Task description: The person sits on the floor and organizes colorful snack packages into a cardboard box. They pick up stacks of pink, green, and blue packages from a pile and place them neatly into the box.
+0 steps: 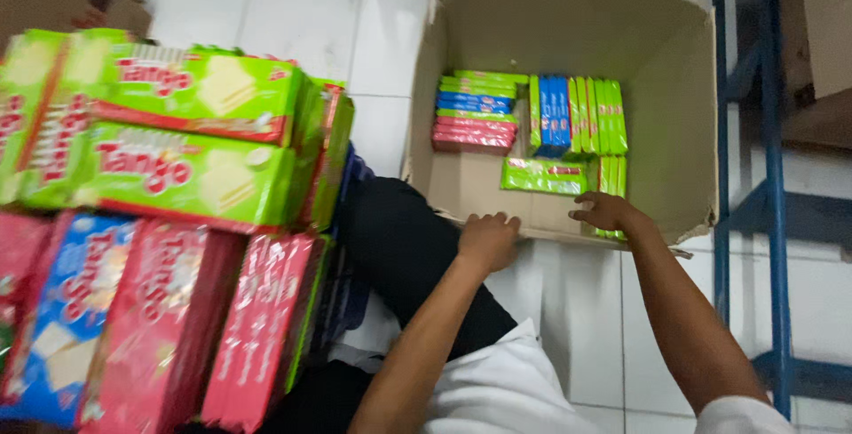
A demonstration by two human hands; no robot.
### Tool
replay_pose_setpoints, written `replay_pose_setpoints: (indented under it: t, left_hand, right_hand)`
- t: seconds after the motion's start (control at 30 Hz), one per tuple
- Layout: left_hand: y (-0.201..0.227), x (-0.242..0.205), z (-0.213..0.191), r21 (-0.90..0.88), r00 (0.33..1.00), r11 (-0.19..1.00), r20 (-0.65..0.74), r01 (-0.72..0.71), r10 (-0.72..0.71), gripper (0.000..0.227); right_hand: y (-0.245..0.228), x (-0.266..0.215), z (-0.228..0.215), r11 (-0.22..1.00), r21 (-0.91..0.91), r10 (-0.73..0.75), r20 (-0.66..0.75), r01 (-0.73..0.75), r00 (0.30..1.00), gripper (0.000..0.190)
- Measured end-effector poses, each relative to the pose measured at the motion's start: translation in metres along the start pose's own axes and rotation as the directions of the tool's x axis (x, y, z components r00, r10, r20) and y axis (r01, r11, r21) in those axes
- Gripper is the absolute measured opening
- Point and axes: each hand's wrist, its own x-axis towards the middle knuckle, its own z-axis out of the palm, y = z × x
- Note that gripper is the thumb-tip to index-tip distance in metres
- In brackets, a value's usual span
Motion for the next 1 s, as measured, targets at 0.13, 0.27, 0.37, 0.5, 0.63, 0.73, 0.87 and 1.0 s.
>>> replay_pose_setpoints:
  t: [0.13,0.27,0.37,0.5,0.63,0.73,0.87,1.0]
  left_hand:
    - [0.002,0.003,-0.007,-0.009,0.999,1.0,0.032,0.013,-0.012,0.033]
    - [0.001,0.004,-0.029,-0.058,0.979,0.995,0.19,0.082,-0.07,0.032]
    - [0.003,0.008,-0.034,-0.054,0.959,0.995,0.274,0.085,-0.067,0.035]
    - [0.005,0.01,-0.052,-0.069,0.909,0.987,0.403,0.147,-0.107,0.047]
    - [0.008,0.013,-0.058,-0.065,0.893,0.986,0.436,0.155,-0.112,0.044]
    - [0.007,0.022,-0.056,-0.024,0.856,0.988,0.502,0.154,-0.121,0.041]
    - [0.008,0.027,-0.058,-0.005,0.848,0.987,0.513,0.158,-0.133,0.036]
    - [0.011,0.031,-0.076,0.009,0.847,0.988,0.514,0.152,-0.135,0.035]
  right_hand:
    - [0.032,0.044,0.003,0.997,0.048,0.051,0.104,-0.056,0.993,0.076]
    - [0.01,0.076,-0.022,0.997,-0.055,-0.041,0.118,0.048,0.992,0.078]
    - [-0.003,0.113,-0.014,0.98,-0.175,-0.085,0.081,0.099,0.993,0.075]
    - [-0.038,0.119,-0.003,0.942,-0.286,-0.164,0.063,0.175,0.985,0.077]
    - [-0.06,0.144,0.038,0.921,-0.369,-0.119,0.048,0.128,0.992,0.094]
    - [-0.081,0.135,0.025,0.851,-0.508,-0.151,0.009,0.135,0.989,0.1]
    - [-0.087,0.138,0.025,0.753,-0.636,-0.288,-0.086,0.17,0.954,0.12]
    - [-0.093,0.137,0.023,0.78,-0.587,-0.322,-0.08,0.217,0.943,0.125]
